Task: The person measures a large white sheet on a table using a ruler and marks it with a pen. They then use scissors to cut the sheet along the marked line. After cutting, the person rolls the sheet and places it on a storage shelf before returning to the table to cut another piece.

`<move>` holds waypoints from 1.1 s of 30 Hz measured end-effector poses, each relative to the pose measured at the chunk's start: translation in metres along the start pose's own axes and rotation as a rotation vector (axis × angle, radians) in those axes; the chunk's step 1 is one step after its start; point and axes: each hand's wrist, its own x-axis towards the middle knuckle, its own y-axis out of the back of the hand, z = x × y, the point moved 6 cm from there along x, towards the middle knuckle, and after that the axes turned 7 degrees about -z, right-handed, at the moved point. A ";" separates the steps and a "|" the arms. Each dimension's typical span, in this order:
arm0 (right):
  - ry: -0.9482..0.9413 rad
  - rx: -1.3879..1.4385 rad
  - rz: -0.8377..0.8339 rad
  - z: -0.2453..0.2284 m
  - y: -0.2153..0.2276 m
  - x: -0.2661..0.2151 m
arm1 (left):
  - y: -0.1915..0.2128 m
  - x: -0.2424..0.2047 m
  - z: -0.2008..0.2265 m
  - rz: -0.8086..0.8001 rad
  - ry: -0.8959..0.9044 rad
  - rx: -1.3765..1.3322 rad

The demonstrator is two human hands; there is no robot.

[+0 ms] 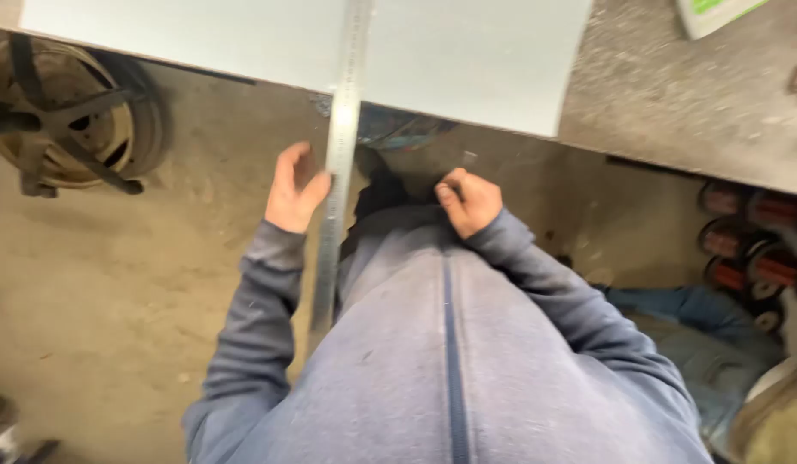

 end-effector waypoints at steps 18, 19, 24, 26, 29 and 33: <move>0.206 0.031 -0.464 0.066 -0.078 -0.046 | -0.012 -0.253 0.017 0.486 0.429 0.388; 0.217 0.029 -0.464 0.061 -0.078 -0.042 | -0.010 -0.255 0.017 0.496 0.423 0.389; 0.229 0.017 -0.487 0.011 -0.069 -0.010 | 0.029 -0.250 0.031 0.730 0.371 0.400; 0.264 0.025 -0.471 -0.016 -0.062 0.007 | 0.062 -0.231 0.060 0.775 0.357 0.466; 0.326 0.036 -0.384 -0.044 -0.051 0.036 | 0.120 -0.193 0.081 0.805 0.286 0.575; 0.430 -0.038 -0.131 -0.080 -0.035 0.080 | 0.209 -0.131 0.058 0.773 0.185 0.555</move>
